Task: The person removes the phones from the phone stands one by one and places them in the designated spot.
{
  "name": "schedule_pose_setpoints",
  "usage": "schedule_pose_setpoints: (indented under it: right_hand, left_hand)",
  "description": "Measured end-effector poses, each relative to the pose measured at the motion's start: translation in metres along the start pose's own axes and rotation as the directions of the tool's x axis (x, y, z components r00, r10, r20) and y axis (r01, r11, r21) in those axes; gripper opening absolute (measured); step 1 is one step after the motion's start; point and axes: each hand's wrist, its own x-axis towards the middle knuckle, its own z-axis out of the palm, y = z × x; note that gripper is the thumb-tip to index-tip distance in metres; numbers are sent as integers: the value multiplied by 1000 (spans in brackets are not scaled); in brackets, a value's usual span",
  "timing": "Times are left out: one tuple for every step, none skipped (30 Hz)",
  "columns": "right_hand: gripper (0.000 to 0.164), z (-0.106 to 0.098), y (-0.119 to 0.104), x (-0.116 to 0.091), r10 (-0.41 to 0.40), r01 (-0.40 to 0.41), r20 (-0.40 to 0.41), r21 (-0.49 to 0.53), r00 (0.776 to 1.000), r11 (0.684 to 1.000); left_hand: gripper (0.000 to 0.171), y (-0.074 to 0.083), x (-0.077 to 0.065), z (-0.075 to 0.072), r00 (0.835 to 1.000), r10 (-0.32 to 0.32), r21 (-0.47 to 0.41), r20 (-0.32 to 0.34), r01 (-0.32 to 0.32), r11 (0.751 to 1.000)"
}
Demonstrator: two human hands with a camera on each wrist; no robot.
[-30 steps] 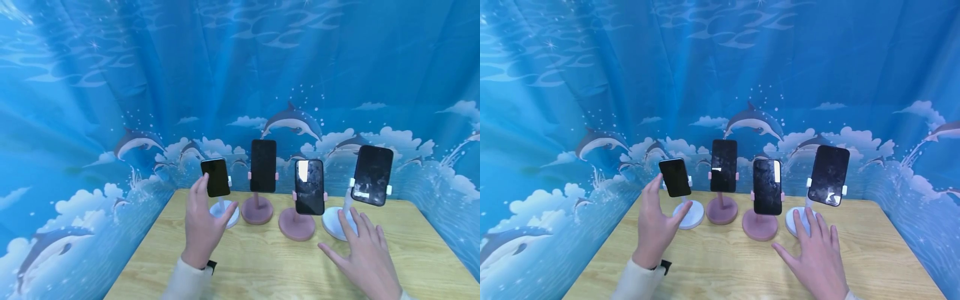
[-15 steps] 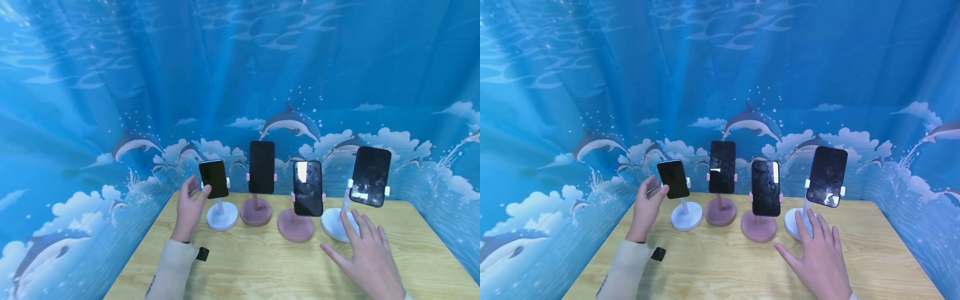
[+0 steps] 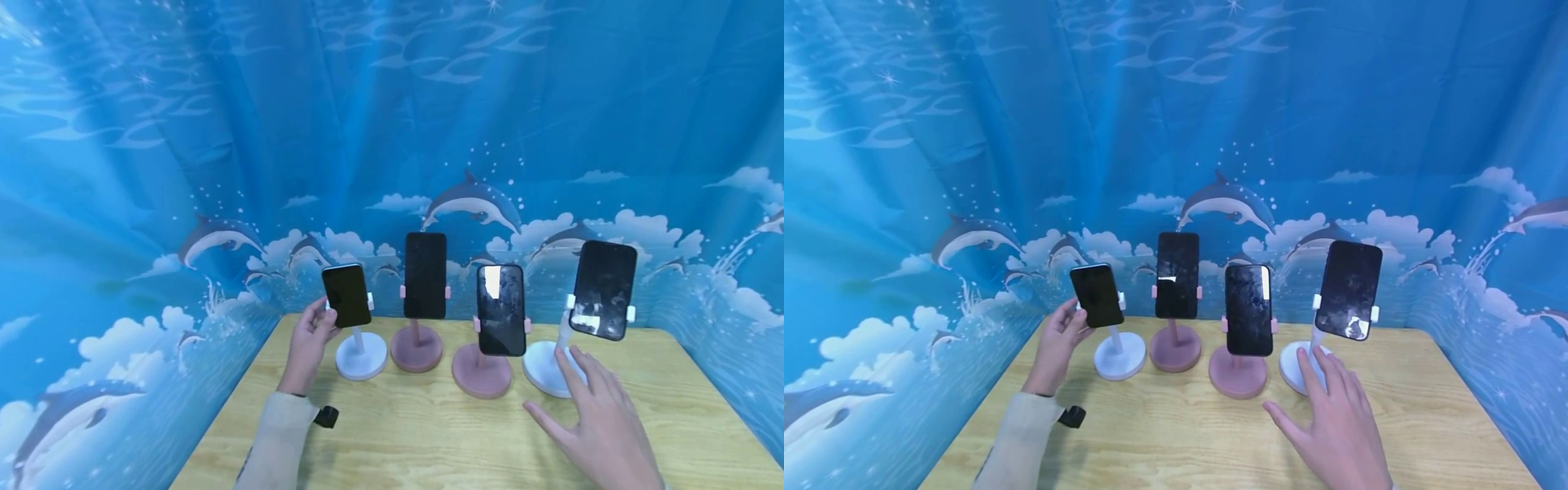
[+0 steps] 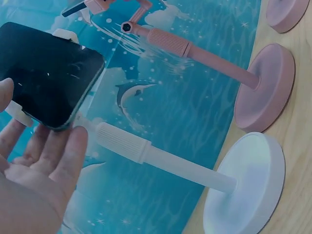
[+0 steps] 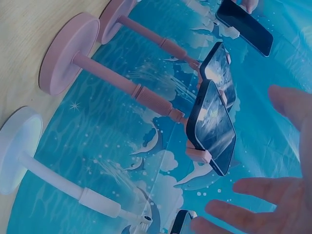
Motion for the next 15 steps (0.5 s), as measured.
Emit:
schedule_pose_setpoints:
  right_hand:
    - [97, -1, -1, 0, -7, 7, -16, 4, 1000, 1000]
    - [96, -1, -1, 0, -13, 13, -34, 10, 999, 1000]
    - [94, -1, -2, 0, -16, 17, -49, 17, 999, 1000]
    - [93, -1, -3, 1, -17, 19, -60, 31, 998, 999]
    - [92, -1, -5, 1, -16, 19, -66, 49, 998, 999]
    - [90, -1, -6, 0, -11, 16, -63, 73, 998, 997]
    - [89, -2, -7, 1, -1, 6, -50, 99, 999, 995]
    - [87, -3, -9, 1, 11, -7, -30, 132, 999, 991]
    - [86, -4, -10, 1, 24, -24, 2, 173, 1000, 985]
    - [84, -5, -12, 1, 37, -46, 45, 216, 998, 975]
    - [83, -7, -14, 1, 48, -71, 93, 257, 994, 964]
    - [82, -8, -15, 1, 54, -94, 140, 296, 989, 950]
    - [81, -10, -17, 1, 53, -113, 182, 334, 982, 936]
    - [80, -11, -18, 2, 49, -129, 218, 370, 975, 920]
    - [79, -11, -20, 2, 40, -138, 243, 402, 969, 905]
  left_hand:
    - [61, -2, 1, 0, 1000, -3, 4, 0, 3, 1000]
    - [60, -3, 2, 0, 1000, -5, -1, 1, 5, 1000]
    - [60, -4, 2, 0, 1000, -5, -6, 1, 5, 1000]
    - [60, -5, 3, -1, 1000, -3, -12, 2, 3, 1000]
    - [59, -6, 3, -1, 1000, 2, -19, 5, -2, 1000]
    - [58, -6, 4, -1, 1000, 8, -23, 7, -7, 1000]
    - [58, -7, 5, -1, 1000, 13, -29, 10, -13, 999]
    - [56, -8, 5, -1, 1000, 18, -39, 13, -18, 999]
    - [54, -8, 5, -2, 1000, 23, -44, 15, -22, 999]
    - [53, -9, 5, -2, 999, 28, -48, 18, -27, 998]
    - [52, -9, 5, -2, 999, 33, -52, 21, -31, 998]
    - [51, -10, 6, -2, 999, 36, -55, 22, -34, 998]
    - [51, -10, 6, -1, 999, 40, -61, 21, -39, 997]
    - [50, -11, 6, -1, 999, 47, -69, 20, -46, 997]
    - [50, -11, 6, 0, 998, 55, -66, 15, -53, 996]
